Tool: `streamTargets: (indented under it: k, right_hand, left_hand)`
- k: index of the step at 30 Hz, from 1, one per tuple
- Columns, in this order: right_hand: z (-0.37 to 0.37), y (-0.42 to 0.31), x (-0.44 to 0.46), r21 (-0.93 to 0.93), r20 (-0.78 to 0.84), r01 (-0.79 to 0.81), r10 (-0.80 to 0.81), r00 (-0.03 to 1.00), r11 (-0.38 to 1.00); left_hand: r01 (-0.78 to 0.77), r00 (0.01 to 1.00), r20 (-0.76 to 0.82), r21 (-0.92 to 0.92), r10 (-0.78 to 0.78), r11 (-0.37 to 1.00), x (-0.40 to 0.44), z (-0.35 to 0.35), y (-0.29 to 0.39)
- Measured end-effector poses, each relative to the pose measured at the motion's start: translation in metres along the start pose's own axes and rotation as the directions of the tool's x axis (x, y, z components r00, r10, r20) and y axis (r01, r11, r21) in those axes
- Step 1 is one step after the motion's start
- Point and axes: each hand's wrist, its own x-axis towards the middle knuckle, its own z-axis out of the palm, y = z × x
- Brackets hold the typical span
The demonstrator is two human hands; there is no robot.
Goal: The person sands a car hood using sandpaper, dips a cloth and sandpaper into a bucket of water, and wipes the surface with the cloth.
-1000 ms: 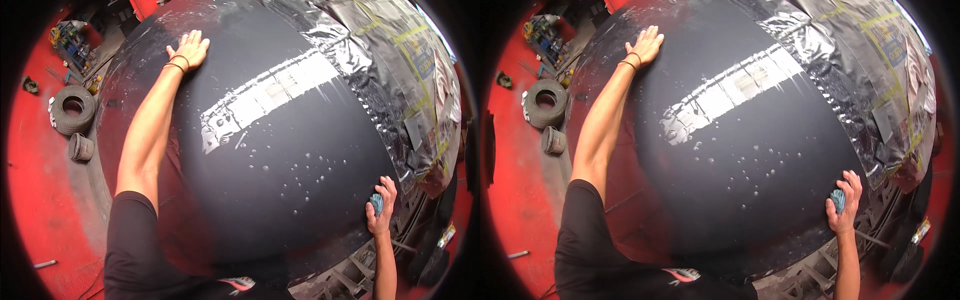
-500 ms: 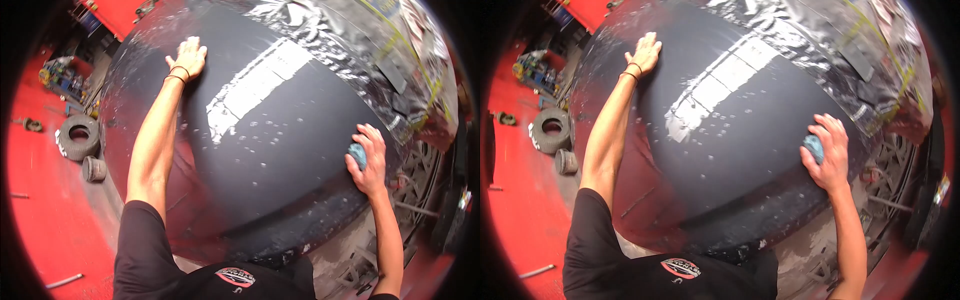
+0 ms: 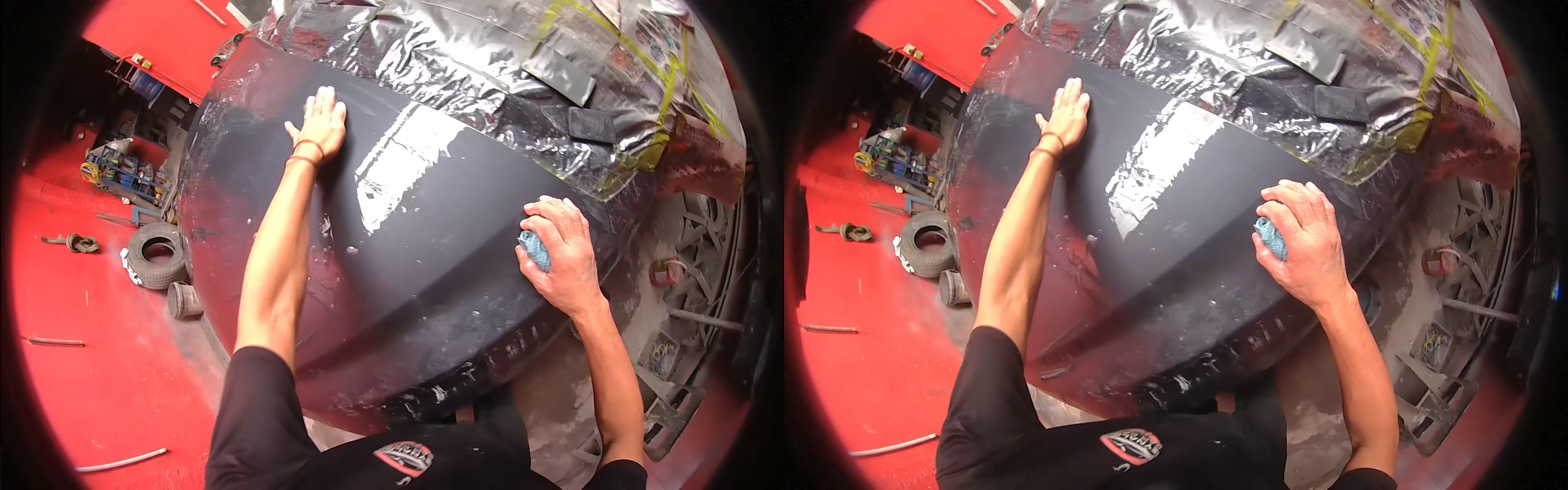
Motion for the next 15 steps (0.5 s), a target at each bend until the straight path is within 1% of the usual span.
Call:
streamTargets:
  k: [2,3,4,5,6,7,8,10,11,12,13,14,15]
  right_hand:
    - [-0.005,0.011,-0.011,0.004,-0.056,0.01,-0.01,0.998,1.0]
    - [-0.001,0.012,-0.013,0.005,-0.103,0.005,-0.005,0.995,1.0]
    - [0.001,0.01,-0.011,0.008,-0.125,-0.019,0.02,0.992,1.0]
    - [0.001,0.009,-0.013,0.016,-0.128,-0.021,0.022,0.992,1.0]
    - [0.0,0.01,-0.013,0.018,-0.138,-0.018,0.02,0.99,1.0]
    - [-0.002,0.011,-0.014,0.022,-0.142,-0.015,0.018,0.99,1.0]
    - [-0.002,0.011,-0.014,0.025,-0.147,-0.012,0.015,0.989,1.0]
    - [0.0,0.013,-0.014,0.032,-0.156,0.002,0.003,0.988,0.999]
    - [0.001,0.016,-0.014,0.028,-0.163,0.003,0.002,0.987,1.0]
    - [0.001,0.016,-0.017,0.028,-0.165,0.001,0.004,0.986,1.0]
    - [0.0,0.016,-0.017,0.038,-0.175,-0.006,0.013,0.984,0.999]
    - [0.0,0.018,-0.017,0.046,-0.191,-0.008,0.016,0.981,0.999]
    - [0.0,0.018,-0.018,0.056,-0.21,-0.01,0.022,0.977,0.998]
  left_hand:
    - [0.026,1.0,-0.009,0.123,-0.025,0.992,-0.015,0.009,0.049]
    - [-0.158,0.988,0.081,0.487,0.135,0.859,-0.052,0.009,0.088]
    - [-0.2,0.972,-0.062,0.294,0.228,0.934,-0.089,0.024,0.118]
    - [-0.254,0.96,-0.052,0.257,0.276,0.933,-0.125,0.027,0.148]
    - [-0.304,0.952,0.036,0.173,0.303,0.937,-0.154,0.024,0.168]
    - [-0.369,0.926,0.1,0.035,0.365,0.929,-0.176,0.017,0.18]
    - [-0.436,0.898,0.069,-0.014,0.435,0.9,-0.188,0.019,0.179]
    - [-0.458,0.887,0.165,0.202,0.431,0.866,-0.162,0.002,0.166]
    - [-0.402,0.914,0.095,0.354,0.395,0.845,-0.135,0.008,0.147]
    - [-0.288,0.956,0.0,0.192,0.294,0.938,-0.102,0.01,0.129]
    - [-0.167,0.986,0.023,0.091,0.165,0.982,-0.079,0.005,0.123]
    - [-0.151,0.986,-0.057,0.059,0.154,0.987,-0.071,0.022,0.12]
    - [-0.183,0.973,-0.104,0.199,0.207,0.963,-0.083,0.035,0.134]
